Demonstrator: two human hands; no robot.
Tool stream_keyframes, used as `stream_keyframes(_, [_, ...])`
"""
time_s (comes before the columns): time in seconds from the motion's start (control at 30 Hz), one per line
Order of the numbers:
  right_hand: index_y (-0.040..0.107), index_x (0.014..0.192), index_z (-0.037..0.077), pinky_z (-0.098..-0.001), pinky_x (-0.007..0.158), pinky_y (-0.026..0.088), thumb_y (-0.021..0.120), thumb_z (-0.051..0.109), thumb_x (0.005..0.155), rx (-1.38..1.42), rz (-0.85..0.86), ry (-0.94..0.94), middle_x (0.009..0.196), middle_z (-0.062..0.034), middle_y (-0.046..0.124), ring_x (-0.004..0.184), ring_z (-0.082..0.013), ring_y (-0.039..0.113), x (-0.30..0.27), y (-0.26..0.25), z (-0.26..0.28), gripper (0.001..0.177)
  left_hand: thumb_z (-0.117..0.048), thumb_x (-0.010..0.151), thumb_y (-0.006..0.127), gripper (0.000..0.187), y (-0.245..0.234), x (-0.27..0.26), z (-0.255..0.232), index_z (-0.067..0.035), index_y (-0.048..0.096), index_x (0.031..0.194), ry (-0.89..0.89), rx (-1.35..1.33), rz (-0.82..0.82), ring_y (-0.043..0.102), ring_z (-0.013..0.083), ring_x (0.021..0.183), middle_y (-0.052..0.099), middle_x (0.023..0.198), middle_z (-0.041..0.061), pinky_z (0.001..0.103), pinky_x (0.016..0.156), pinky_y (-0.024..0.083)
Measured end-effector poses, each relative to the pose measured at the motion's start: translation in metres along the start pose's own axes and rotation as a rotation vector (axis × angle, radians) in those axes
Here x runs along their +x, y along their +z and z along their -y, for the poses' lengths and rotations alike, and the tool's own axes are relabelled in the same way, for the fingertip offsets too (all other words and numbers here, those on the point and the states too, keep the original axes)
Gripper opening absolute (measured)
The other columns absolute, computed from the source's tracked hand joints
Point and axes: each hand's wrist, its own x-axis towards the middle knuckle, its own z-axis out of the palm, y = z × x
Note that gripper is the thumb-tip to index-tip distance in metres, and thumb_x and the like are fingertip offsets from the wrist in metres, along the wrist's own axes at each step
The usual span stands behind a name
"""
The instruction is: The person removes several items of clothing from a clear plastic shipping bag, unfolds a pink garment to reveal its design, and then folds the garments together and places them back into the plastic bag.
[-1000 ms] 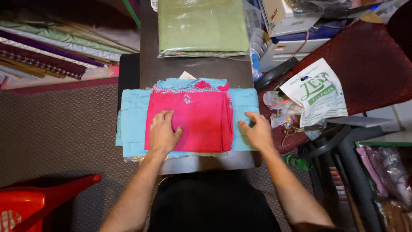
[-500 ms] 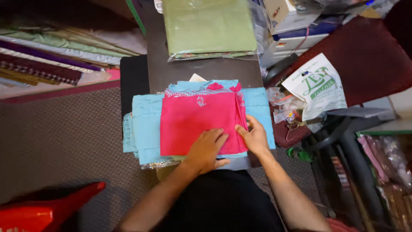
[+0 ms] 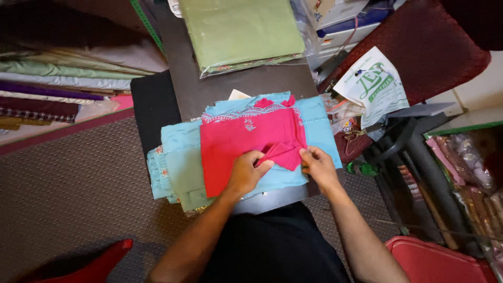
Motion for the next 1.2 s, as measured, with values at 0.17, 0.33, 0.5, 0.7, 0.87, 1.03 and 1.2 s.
stream_keyframes(0.17, [0.069,0.110,0.006,-0.0366,0.069,0.064,0.075,0.038,0.094,0.123,0.084,0.111,0.093,-0.0080,0.061,0.078,-0.0228,0.068,-0.023,0.008,0.053,0.036,-0.020,0.073,0.091,0.039,-0.005,0.002,0.012,-0.003,0.071,0.102,0.084,-0.260,-0.009,0.072,0.0307,0.109,0.076,0.109,0.019,0.039,0.095,0.055])
stream_keyframes(0.33, [0.072,0.102,0.009,-0.0334,0.065,0.062,0.079,0.041,0.092,0.126,0.231,0.132,0.083,-0.0041,0.067,0.071,-0.0194,0.072,0.001,0.018,0.055,0.034,-0.018,0.067,0.098,0.044,0.000,0.008,0.011,0.003,0.068,0.090,0.144,-0.373,0.056,0.071,0.0302,0.109,0.075,0.111,0.022,0.041,0.099,0.052])
stream_keyframes(0.5, [0.069,0.118,0.012,-0.0370,0.067,0.064,0.068,0.020,0.096,0.297,0.261,0.161,0.092,-0.0049,0.072,0.075,-0.0179,0.073,0.032,0.013,0.041,0.024,-0.028,0.076,0.094,0.042,0.016,0.025,0.032,-0.002,0.068,0.095,-0.041,-0.487,-0.096,0.068,0.0232,0.101,0.075,0.105,0.014,0.039,0.092,0.053])
stream_keyframes(0.7, [0.066,0.127,0.009,-0.0466,0.073,0.064,0.072,0.014,0.092,0.460,0.302,0.297,0.103,-0.0137,0.072,0.085,-0.0293,0.074,0.061,0.008,0.014,0.036,-0.020,0.088,0.081,0.020,0.017,0.035,0.059,-0.017,0.060,0.089,-0.292,-0.946,-0.438,0.058,0.0151,0.084,0.062,0.085,-0.001,0.027,0.071,0.039])
stream_keyframes(0.87, [0.065,0.132,0.015,-0.0504,0.080,0.060,0.076,0.028,0.088,0.311,0.312,0.304,0.110,-0.0158,0.071,0.096,-0.0332,0.071,0.029,0.014,0.067,0.047,-0.022,0.086,0.081,0.039,0.001,0.003,-0.008,-0.009,0.055,0.113,-0.269,-0.939,-0.515,0.064,0.0183,0.090,0.066,0.096,0.006,0.030,0.078,0.046])
stream_keyframes(1.03, [0.068,0.130,0.016,-0.0415,0.095,0.051,0.079,0.040,0.091,0.007,0.257,0.043,0.113,-0.0092,0.071,0.106,-0.0231,0.064,0.025,0.027,0.081,0.047,-0.035,0.068,0.098,0.079,0.000,-0.001,-0.025,-0.002,0.061,0.130,-0.275,-0.434,-0.450,0.067,0.0341,0.120,0.071,0.123,0.023,0.048,0.095,0.055])
stream_keyframes(1.2, [0.069,0.124,0.019,-0.0281,0.057,0.059,0.066,0.023,0.101,0.379,0.298,-0.063,0.083,-0.0068,0.074,0.062,-0.0173,0.072,0.039,0.015,0.105,0.024,-0.005,0.078,0.076,0.039,-0.038,-0.010,-0.050,-0.006,0.068,0.117,-0.160,-1.040,-0.668,0.075,0.0243,0.082,0.073,0.094,0.012,0.040,0.078,0.059])
